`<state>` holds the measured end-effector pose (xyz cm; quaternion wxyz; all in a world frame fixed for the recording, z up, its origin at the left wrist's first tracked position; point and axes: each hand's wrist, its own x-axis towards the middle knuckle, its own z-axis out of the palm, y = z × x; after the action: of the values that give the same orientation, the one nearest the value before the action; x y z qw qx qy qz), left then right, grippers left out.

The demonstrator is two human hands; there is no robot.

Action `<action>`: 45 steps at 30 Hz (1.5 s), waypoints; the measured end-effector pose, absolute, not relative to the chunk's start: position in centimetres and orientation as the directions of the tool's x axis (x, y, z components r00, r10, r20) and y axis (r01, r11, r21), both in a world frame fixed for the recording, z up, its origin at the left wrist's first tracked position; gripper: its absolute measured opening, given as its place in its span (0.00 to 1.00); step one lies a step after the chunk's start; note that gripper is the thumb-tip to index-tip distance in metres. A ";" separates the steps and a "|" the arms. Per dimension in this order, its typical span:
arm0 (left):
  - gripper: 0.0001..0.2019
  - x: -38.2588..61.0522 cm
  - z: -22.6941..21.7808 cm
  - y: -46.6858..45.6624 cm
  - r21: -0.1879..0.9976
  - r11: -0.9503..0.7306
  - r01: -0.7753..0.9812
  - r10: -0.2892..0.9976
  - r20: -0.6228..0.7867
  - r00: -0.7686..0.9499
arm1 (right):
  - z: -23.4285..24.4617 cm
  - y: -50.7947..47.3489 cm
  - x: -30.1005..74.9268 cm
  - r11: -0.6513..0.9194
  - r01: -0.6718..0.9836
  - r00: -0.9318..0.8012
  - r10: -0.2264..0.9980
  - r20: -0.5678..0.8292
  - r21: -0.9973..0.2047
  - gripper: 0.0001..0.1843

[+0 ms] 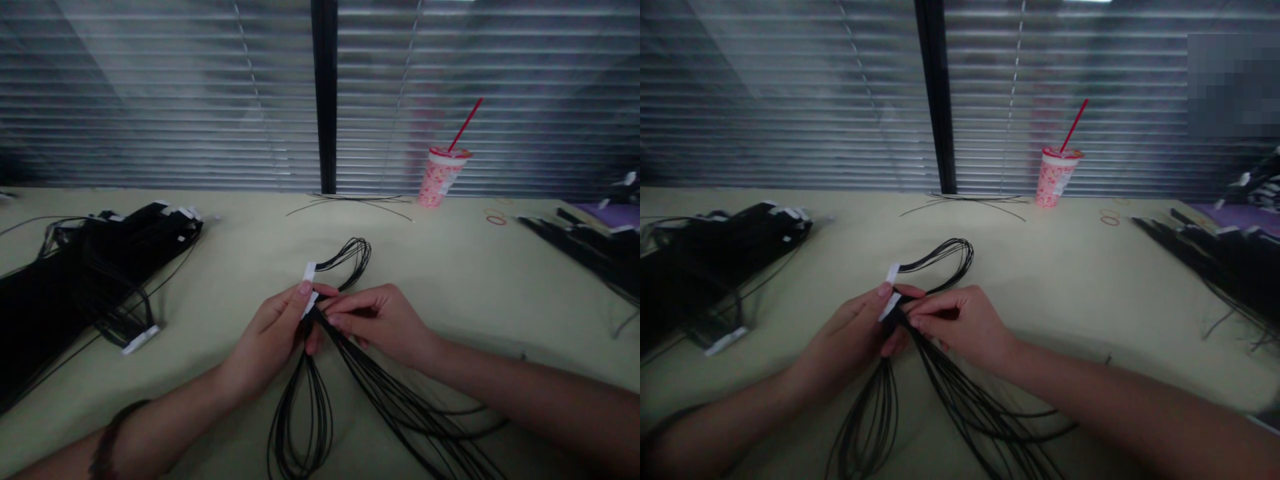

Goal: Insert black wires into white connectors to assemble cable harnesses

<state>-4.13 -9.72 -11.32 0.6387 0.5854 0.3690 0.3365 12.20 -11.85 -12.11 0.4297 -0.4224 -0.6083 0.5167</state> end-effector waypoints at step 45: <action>0.17 -3.9 -9.4 -9.2 0.917 0.392 -0.078 0.875 -0.345 0.340 | -6.9 -10.7 14.9 0.028 0.109 -0.252 0.968 -0.001 -0.994 0.08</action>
<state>-3.88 -9.22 -9.45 0.6953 0.4319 0.4610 0.3428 14.89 -10.72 -6.89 0.4074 -0.4564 -0.5898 0.5271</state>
